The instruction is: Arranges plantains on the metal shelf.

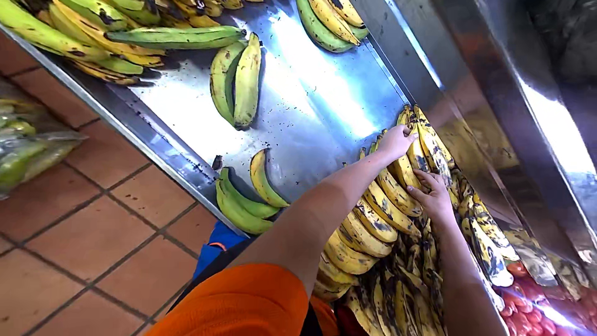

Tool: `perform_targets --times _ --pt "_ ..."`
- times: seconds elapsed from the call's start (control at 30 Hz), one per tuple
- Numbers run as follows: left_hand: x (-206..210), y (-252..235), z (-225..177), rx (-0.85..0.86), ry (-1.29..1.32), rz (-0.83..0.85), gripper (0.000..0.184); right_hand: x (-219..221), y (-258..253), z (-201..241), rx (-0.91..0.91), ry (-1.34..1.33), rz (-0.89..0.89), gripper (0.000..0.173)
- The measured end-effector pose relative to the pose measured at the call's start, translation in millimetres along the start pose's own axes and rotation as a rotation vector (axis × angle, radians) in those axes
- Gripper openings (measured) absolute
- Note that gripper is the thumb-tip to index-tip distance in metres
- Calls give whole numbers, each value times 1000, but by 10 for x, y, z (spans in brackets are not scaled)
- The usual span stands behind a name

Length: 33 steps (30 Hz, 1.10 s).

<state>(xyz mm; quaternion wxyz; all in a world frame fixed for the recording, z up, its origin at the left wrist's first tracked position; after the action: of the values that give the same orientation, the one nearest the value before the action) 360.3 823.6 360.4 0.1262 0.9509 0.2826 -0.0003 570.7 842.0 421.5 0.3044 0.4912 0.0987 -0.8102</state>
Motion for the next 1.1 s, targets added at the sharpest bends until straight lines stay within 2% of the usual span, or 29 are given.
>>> perform_targets --times 0.07,0.13,0.23,0.27,0.33,0.37,0.4,0.43,0.47,0.53,0.6,0.7,0.83,0.93,1.03,1.1 --pt "-38 100 96 -43 -69 -35 52 10 4 -43 -30 -22 29 44" --pt "-96 203 163 -121 -159 15 60 78 23 -59 -98 10 1 42" --pt "-197 316 233 -88 -107 78 35 100 23 28 -136 -18 -110 29" --pt "-225 340 259 -60 -50 87 36 64 36 94 -141 -36 -201 26" --pt "-249 364 331 -13 5 78 54 -87 65 330 -54 39 -430 32" --pt "-262 370 359 -15 -30 55 64 -168 39 444 81 102 -506 41" --pt "-279 384 381 -35 -99 22 72 -240 -26 527 233 171 -487 52" --pt "-304 417 382 -74 -168 8 75 -301 -107 576 332 214 -392 56" --pt "-326 452 374 -111 -204 12 74 -339 -189 603 328 221 -275 55" --pt "-337 481 371 -123 -215 42 66 -340 -318 617 169 210 -151 52" --pt "-300 503 395 -82 -210 38 60 -317 -331 651 35 216 -131 50" --pt "-273 546 438 -45 -210 0 58 -204 -301 584 -59 259 -154 54" --pt "-242 550 426 -1 -207 -20 54 -117 -327 431 15 318 -238 57" --pt "-299 559 515 60 -185 26 60 -82 -316 369 25 339 -222 61" --pt "-601 787 626 169 -23 6 70 -97 -28 455 23 270 -294 76" --pt "-963 1129 708 192 126 -64 65 -159 441 576 13 184 -419 75"
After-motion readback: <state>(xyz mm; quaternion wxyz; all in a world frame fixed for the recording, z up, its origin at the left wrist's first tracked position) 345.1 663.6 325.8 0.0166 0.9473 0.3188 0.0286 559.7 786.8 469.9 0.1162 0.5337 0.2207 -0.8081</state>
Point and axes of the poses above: each hand's wrist, its own y-axis away from the middle knuckle, its own x-axis out of the palm, z = x × y, the point moved 1 cm from there along -y, towards the middle knuckle, and after that the axes turned 7 degrees about -z, right-handed, at the moved point
